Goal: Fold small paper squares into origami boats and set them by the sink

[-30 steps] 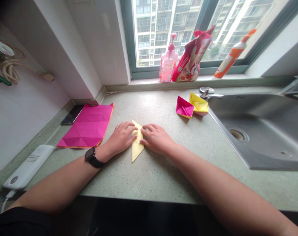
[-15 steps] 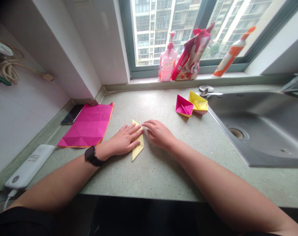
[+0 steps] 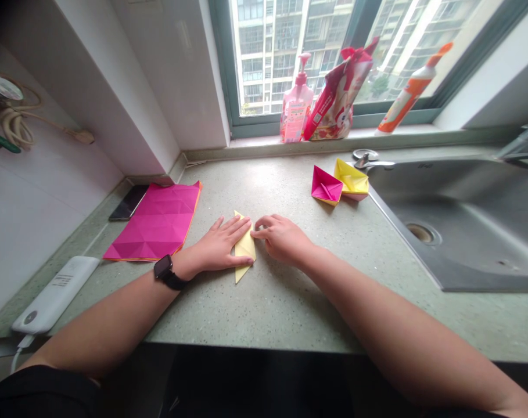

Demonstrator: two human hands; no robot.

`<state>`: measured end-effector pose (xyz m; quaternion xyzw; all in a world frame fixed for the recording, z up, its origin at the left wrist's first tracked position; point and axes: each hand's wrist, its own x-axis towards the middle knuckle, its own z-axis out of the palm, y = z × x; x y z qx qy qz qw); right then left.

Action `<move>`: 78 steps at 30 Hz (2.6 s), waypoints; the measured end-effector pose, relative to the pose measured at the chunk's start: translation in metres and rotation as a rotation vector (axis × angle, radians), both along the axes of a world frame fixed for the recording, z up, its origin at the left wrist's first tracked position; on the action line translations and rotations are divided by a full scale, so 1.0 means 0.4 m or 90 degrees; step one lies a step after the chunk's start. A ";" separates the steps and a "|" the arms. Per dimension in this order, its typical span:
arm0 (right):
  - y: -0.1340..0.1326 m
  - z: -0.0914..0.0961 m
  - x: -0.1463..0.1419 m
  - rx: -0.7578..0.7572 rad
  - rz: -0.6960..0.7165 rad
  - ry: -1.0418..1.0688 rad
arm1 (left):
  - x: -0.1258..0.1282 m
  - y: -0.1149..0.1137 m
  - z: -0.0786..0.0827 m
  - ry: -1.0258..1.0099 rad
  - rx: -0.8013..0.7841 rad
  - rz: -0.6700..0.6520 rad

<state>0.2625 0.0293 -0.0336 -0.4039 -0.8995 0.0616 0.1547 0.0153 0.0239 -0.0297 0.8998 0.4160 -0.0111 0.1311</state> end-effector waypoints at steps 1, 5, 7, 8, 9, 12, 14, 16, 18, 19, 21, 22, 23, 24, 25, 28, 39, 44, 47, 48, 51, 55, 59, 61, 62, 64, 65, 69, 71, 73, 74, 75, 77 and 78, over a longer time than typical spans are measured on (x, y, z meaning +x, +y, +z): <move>-0.001 0.005 0.003 0.005 0.008 -0.013 | 0.000 0.000 0.000 0.000 0.000 0.000; -0.004 0.022 0.016 0.025 0.054 -0.029 | -0.003 0.001 -0.001 -0.001 0.001 -0.002; -0.005 0.024 0.020 0.038 0.072 -0.023 | -0.004 0.002 -0.003 -0.005 0.007 -0.005; -0.004 0.023 0.020 0.047 0.077 -0.018 | -0.004 0.003 -0.004 -0.006 0.008 -0.006; -0.004 0.021 0.019 0.055 0.080 -0.014 | -0.005 0.003 -0.005 -0.005 0.008 -0.007; -0.003 0.015 0.014 0.056 0.099 -0.011 | -0.004 0.005 -0.005 0.005 0.004 -0.009; -0.002 0.013 0.011 0.037 0.116 -0.024 | -0.004 0.005 -0.003 0.011 0.004 -0.012; -0.002 0.016 0.011 0.013 0.124 -0.040 | -0.004 0.004 -0.001 0.014 0.005 -0.013; -0.003 0.021 0.012 -0.007 0.129 -0.053 | -0.005 0.004 0.002 0.020 0.002 -0.011; -0.004 0.024 0.014 -0.017 0.132 -0.058 | -0.005 0.004 0.004 0.024 -0.001 -0.010; -0.007 0.030 0.017 -0.036 0.137 -0.066 | -0.004 0.004 0.007 0.031 -0.010 -0.009; -0.008 0.032 0.019 -0.046 0.138 -0.070 | -0.004 0.004 0.008 0.032 -0.014 -0.008; -0.009 0.035 0.020 -0.056 0.140 -0.072 | -0.004 0.005 0.009 0.031 -0.018 -0.008; -0.010 0.038 0.022 -0.064 0.142 -0.072 | -0.004 0.005 0.009 0.030 -0.020 -0.008; -0.011 0.040 0.023 -0.070 0.148 -0.070 | -0.004 0.005 0.009 0.027 -0.020 -0.008; -0.013 0.045 0.024 -0.070 0.177 -0.049 | -0.005 0.006 0.007 0.018 -0.014 -0.008; -0.016 0.052 0.024 -0.082 0.214 0.010 | -0.009 0.007 -0.001 0.003 -0.001 -0.014; -0.025 0.059 0.021 -0.067 0.199 -0.022 | -0.008 0.006 0.001 0.004 -0.006 -0.010; -0.025 0.062 0.021 -0.060 0.205 -0.048 | -0.008 0.003 -0.003 -0.007 0.000 -0.012; -0.024 0.061 0.021 -0.059 0.207 -0.050 | -0.008 0.002 -0.003 -0.011 0.004 -0.014; -0.019 0.056 0.023 -0.066 0.214 -0.038 | -0.009 -0.004 0.000 -0.010 0.012 -0.027; -0.009 0.044 0.032 -0.098 0.212 0.011 | -0.020 -0.011 0.016 0.002 -0.001 -0.057; 0.005 0.036 0.037 -0.133 0.183 0.074 | -0.040 -0.020 0.027 -0.024 -0.007 -0.102; 0.013 0.033 0.037 -0.138 0.149 0.099 | -0.047 -0.026 0.030 -0.044 -0.007 -0.131; 0.017 0.031 0.037 -0.135 0.130 0.105 | -0.048 -0.030 0.031 -0.052 -0.007 -0.144; 0.023 0.026 0.037 -0.124 0.093 0.104 | -0.049 -0.038 0.034 -0.057 -0.008 -0.163; 0.026 0.024 0.037 -0.116 0.076 0.099 | -0.048 -0.041 0.035 -0.053 -0.010 -0.167; 0.030 0.012 0.036 -0.072 0.009 0.084 | -0.045 -0.048 0.038 -0.035 -0.031 -0.165; 0.029 0.007 0.035 -0.053 -0.002 0.089 | -0.047 -0.045 0.038 -0.047 -0.042 -0.171; 0.026 0.004 0.034 -0.037 0.005 0.095 | -0.050 -0.037 0.039 -0.092 -0.045 -0.168; 0.024 0.002 0.034 -0.029 0.012 0.097 | -0.052 -0.031 0.040 -0.132 -0.039 -0.151; 0.023 0.000 0.034 -0.023 0.020 0.099 | -0.055 -0.024 0.040 -0.182 -0.025 -0.119; 0.020 -0.002 0.033 -0.012 0.039 0.102 | -0.061 -0.010 0.040 -0.286 0.028 -0.014; 0.019 -0.003 0.032 -0.009 0.048 0.101 | -0.064 -0.003 0.039 -0.320 0.058 0.043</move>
